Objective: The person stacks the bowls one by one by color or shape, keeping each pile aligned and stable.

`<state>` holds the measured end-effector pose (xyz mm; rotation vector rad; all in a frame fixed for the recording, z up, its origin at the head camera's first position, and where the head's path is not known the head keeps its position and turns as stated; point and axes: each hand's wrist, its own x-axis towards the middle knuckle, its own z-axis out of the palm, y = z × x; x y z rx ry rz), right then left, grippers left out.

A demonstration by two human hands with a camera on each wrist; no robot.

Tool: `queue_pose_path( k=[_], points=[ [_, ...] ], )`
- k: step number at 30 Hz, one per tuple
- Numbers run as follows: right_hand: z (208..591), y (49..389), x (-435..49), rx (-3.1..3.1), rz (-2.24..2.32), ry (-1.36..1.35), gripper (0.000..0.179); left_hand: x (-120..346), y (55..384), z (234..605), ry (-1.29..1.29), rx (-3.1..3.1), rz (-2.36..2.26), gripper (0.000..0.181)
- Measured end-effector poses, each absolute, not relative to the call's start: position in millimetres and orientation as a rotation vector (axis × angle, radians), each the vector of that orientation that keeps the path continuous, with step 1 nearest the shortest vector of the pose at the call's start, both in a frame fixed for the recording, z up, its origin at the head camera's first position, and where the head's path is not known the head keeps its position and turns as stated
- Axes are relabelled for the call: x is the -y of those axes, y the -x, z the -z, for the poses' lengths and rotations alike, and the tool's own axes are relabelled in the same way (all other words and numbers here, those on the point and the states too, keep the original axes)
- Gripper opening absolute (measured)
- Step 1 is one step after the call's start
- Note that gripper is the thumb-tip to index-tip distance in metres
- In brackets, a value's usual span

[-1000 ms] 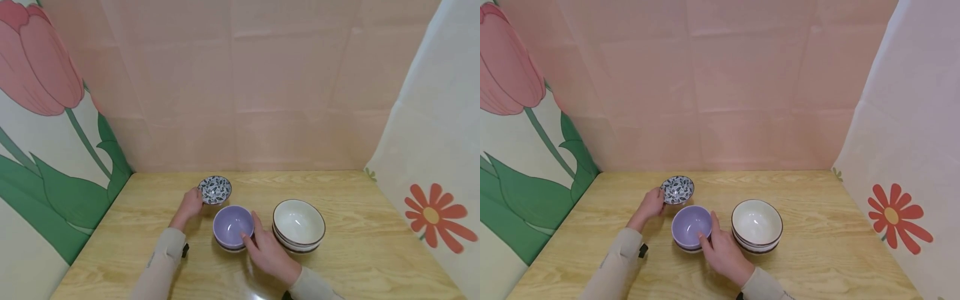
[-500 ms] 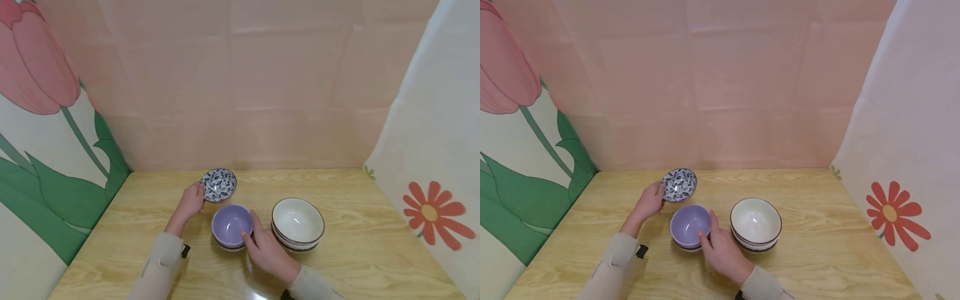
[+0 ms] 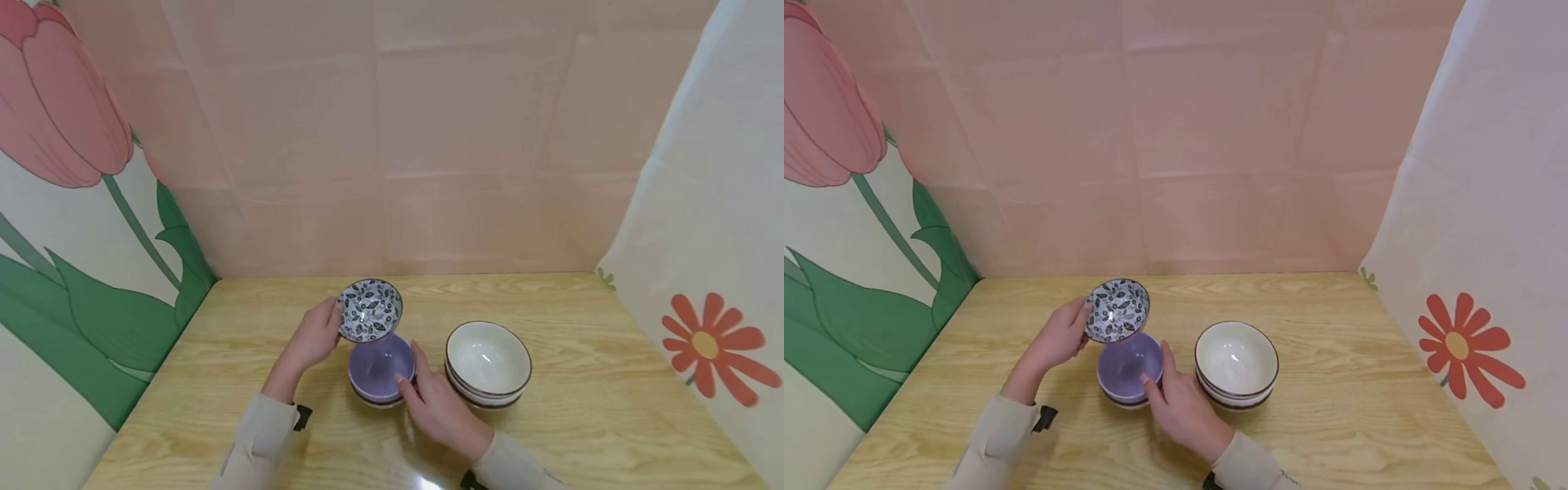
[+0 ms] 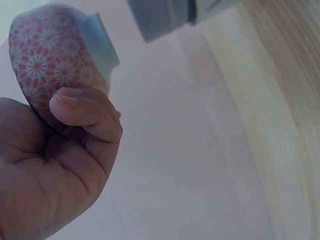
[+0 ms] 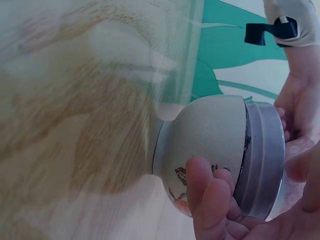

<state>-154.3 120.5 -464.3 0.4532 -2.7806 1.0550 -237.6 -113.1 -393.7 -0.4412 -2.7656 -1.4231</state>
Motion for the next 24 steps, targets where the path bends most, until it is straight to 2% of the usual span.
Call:
queue_pose_path(
  k=[7, 11, 24],
  points=[
    [463, 155, -122, 2.796, -1.064, -0.446, 0.071, 110, 226, 389, 0.503, 2.781, 1.352, 0.029],
    [457, 157, -123, 2.798, -1.101, -0.418, 0.064, 110, 220, 389, 0.528, 2.8, 1.265, 0.028],
    [433, 158, -126, 2.58, -1.268, -0.457, 0.055, 107, 204, 408, 0.527, 2.835, 1.122, 0.034]
  ],
)
